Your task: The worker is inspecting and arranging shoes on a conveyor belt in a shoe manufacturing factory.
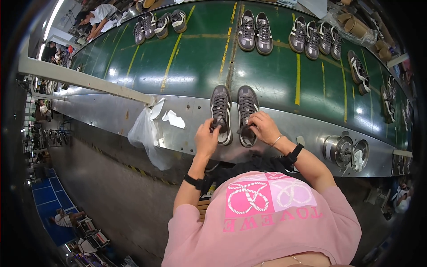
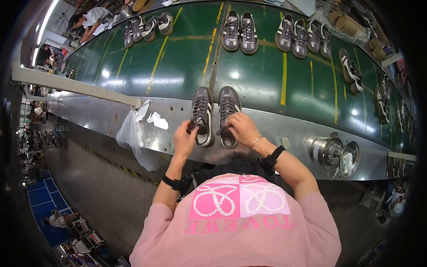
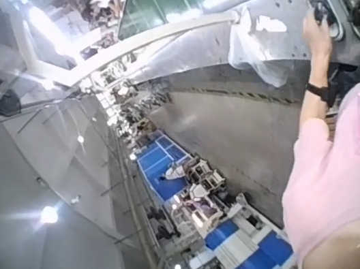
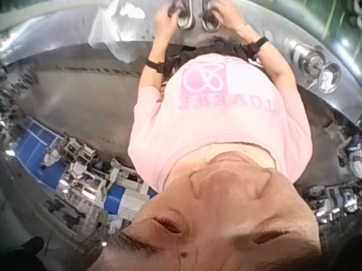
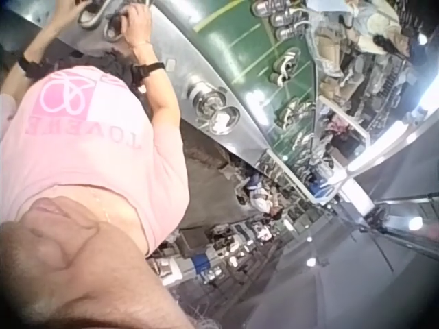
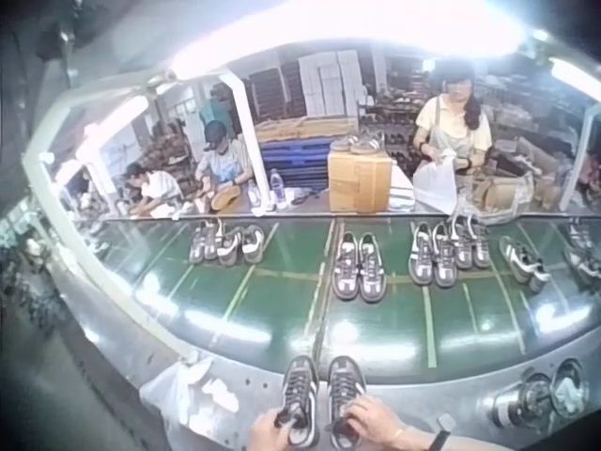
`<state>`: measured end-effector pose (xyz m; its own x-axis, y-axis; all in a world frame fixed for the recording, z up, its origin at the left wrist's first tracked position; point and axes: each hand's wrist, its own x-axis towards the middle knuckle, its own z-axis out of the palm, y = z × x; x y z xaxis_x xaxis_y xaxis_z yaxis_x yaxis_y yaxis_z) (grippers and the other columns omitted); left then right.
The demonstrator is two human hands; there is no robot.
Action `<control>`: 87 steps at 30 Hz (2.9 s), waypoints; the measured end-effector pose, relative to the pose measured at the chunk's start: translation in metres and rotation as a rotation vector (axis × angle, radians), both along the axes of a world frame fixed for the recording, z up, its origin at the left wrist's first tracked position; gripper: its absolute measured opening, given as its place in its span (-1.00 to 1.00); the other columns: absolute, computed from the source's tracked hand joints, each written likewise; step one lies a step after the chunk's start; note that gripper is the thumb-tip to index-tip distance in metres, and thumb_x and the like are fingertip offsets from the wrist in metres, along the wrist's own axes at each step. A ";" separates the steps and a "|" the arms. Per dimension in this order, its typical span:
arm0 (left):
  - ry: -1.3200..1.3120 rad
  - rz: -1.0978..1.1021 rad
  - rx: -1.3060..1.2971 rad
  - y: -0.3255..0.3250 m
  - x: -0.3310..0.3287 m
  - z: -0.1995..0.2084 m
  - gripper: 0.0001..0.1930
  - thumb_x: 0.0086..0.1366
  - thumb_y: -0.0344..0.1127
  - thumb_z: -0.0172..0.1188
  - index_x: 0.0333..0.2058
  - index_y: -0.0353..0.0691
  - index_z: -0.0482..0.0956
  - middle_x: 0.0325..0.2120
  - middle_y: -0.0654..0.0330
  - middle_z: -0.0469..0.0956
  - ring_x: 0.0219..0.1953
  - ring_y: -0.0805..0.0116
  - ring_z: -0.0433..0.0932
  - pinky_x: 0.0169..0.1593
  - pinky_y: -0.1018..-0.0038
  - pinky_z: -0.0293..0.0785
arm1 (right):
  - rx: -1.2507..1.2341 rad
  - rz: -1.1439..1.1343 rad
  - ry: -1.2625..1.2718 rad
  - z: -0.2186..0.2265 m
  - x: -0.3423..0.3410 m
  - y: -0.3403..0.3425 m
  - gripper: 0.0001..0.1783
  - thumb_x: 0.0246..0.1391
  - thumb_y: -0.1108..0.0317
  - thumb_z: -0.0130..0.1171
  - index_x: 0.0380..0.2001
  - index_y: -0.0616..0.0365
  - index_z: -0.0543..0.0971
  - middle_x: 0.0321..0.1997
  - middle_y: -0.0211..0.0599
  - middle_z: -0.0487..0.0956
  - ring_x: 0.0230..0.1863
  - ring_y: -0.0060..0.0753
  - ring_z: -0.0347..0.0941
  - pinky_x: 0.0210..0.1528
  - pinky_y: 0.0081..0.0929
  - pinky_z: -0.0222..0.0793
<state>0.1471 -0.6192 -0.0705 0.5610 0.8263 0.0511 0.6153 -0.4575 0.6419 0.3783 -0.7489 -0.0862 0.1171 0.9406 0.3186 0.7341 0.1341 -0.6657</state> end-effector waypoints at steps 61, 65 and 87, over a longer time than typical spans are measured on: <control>-0.058 0.137 -0.541 0.000 0.024 -0.071 -0.32 0.13 -0.54 0.26 0.26 -0.22 0.28 -0.19 0.11 0.56 -0.24 0.25 0.58 -0.08 0.34 0.49 | -0.611 -0.372 0.603 -0.048 0.018 -0.055 -0.08 -0.07 0.35 0.32 0.34 0.11 0.11 -0.12 -0.02 0.54 -0.35 -0.22 0.55 -0.18 -0.30 0.48; -0.486 0.234 -1.089 -0.002 0.018 -0.080 -0.47 0.22 -0.62 0.08 0.20 -0.30 0.35 0.01 0.12 0.56 -0.02 0.33 0.57 0.07 0.42 0.46 | -0.459 -0.330 1.204 -0.077 0.045 -0.070 -0.37 0.11 0.56 0.13 0.28 0.20 0.29 0.10 -0.27 0.55 0.04 -0.48 0.50 0.14 -0.47 0.40; -0.583 0.029 -1.271 -0.046 0.043 -0.027 -0.56 0.48 -0.43 -0.10 0.30 -0.33 0.23 0.17 0.03 0.45 0.09 0.21 0.55 0.09 0.31 0.58 | -0.589 -0.152 1.616 -0.019 0.039 -0.075 -0.48 0.29 0.41 0.13 0.29 0.21 0.35 0.19 -0.30 0.53 0.11 -0.50 0.50 0.16 -0.48 0.43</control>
<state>0.1897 -0.6651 -0.0978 0.7006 0.4935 -0.5153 0.1188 0.6315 0.7663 0.4174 -0.8238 -0.1056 0.0379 0.8292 -0.5577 -0.6916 -0.3810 -0.6136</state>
